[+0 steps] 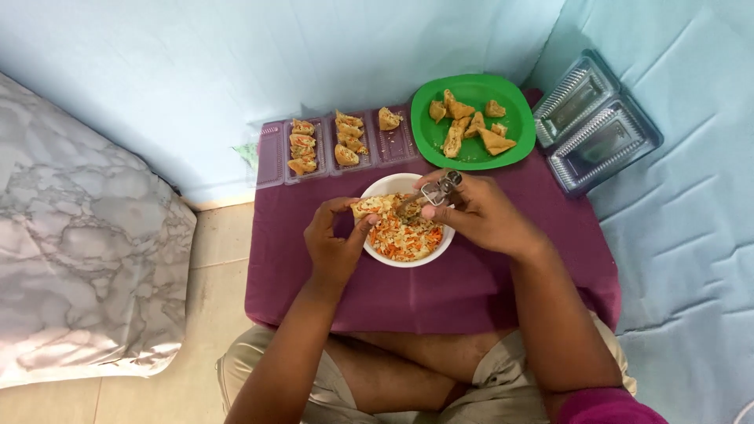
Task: Filling pastry shells with a savory mixture using metal tongs at a natural pace.
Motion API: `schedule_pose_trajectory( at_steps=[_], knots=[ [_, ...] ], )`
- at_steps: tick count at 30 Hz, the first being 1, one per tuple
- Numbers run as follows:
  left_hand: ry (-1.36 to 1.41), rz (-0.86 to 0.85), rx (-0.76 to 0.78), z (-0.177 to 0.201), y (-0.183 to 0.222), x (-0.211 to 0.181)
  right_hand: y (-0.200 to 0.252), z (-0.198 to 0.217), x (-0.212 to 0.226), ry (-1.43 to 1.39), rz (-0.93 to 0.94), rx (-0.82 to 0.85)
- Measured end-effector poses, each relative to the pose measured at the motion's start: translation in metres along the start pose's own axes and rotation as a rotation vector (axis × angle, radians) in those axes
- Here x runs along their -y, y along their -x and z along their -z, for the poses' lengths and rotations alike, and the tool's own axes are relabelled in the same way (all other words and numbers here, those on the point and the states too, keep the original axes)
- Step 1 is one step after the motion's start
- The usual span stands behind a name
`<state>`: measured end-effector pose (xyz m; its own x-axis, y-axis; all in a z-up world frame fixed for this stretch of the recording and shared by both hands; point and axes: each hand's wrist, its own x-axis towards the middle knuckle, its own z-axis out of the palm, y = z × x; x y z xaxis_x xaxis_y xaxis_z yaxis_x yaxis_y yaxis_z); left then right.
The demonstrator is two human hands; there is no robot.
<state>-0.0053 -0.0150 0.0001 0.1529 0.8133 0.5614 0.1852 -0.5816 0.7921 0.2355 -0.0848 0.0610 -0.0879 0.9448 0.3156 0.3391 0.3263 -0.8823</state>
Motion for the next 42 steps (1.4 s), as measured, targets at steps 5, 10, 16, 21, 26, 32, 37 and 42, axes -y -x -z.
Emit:
schedule_pose_trajectory(
  at_steps=[5,10,16,21,26,32,37,42],
  knots=[
    [0.246,0.181,0.075,-0.001,0.000,0.017,0.000,-0.001,-0.002,-0.016,0.016,-0.021],
    [0.519,0.366,0.193,0.002,-0.003,0.036,-0.001,-0.003,-0.019,-0.042,0.042,-0.051],
    [0.688,0.466,0.197,0.004,-0.006,0.044,-0.001,-0.007,-0.026,-0.053,0.055,-0.116],
    [0.688,0.476,0.193,0.004,-0.007,0.037,-0.001,-0.010,-0.051,-0.087,0.101,-0.164],
    [0.685,0.482,0.191,0.003,-0.008,0.038,-0.002,-0.008,-0.022,0.009,0.243,-0.176],
    [0.672,0.498,0.187,0.003,-0.008,0.038,0.000,-0.007,-0.022,0.034,0.255,-0.209],
    [0.677,0.508,0.187,0.003,-0.008,0.034,-0.002,-0.006,-0.031,0.115,0.251,-0.218],
    [0.659,0.497,0.196,0.004,-0.008,0.036,-0.005,-0.013,-0.022,-0.073,0.284,-0.238]
  ],
)
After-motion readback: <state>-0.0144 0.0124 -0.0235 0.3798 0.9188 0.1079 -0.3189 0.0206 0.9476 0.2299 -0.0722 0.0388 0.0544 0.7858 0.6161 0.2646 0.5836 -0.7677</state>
